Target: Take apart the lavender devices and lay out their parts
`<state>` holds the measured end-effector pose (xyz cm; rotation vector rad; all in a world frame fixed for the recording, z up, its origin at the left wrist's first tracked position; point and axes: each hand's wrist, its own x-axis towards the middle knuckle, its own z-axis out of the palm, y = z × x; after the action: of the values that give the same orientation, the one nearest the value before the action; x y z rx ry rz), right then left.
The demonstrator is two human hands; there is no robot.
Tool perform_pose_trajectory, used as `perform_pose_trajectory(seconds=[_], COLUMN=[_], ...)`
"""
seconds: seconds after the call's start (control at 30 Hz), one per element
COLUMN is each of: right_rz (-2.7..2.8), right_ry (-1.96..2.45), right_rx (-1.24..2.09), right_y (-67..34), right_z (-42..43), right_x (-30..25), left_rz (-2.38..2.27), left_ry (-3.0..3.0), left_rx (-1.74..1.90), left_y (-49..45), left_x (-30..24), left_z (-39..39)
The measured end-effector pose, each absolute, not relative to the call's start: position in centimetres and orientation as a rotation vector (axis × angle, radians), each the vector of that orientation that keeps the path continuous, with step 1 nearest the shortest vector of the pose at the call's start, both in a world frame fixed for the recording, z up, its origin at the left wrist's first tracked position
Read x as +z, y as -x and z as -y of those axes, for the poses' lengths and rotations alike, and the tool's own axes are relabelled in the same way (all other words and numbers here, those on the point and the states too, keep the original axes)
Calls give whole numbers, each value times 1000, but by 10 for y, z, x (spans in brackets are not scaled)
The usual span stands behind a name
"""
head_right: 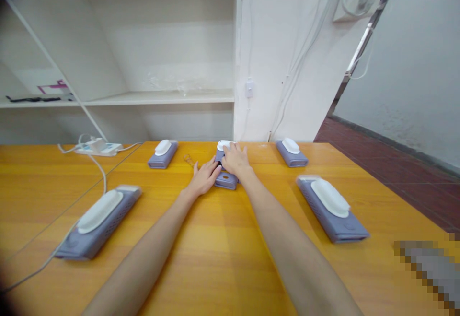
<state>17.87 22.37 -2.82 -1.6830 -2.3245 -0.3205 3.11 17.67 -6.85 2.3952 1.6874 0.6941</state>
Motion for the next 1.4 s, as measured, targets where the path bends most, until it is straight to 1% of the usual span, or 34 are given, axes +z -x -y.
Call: perform_pose_trajectory(seconds=[0.4, 0.83, 1.1, 1.23, 1.4], right_rz=[2337, 2149, 1838, 1816, 1864], right_ry=[1658, 1693, 1921, 1960, 1961], right_rx=[-233, -170, -20, 47, 67], right_y=[-173, -177, -211, -222, -221], right_z=[-233, -238, -234, -225, -221], right_x=[-22, -22, -43, -55, -52], left_rz=[-1707, -1717, -1700, -1699, -1683], left_ry=[-2385, -2398, -2406, -2392, -2401], left_rx=[668, 681, 676, 659, 668], left_y=[-31, -31, -31, -31, -31], left_x=[-69, -72, -71, -70, -72], left_z=[-177, -179, -178, -178, -179])
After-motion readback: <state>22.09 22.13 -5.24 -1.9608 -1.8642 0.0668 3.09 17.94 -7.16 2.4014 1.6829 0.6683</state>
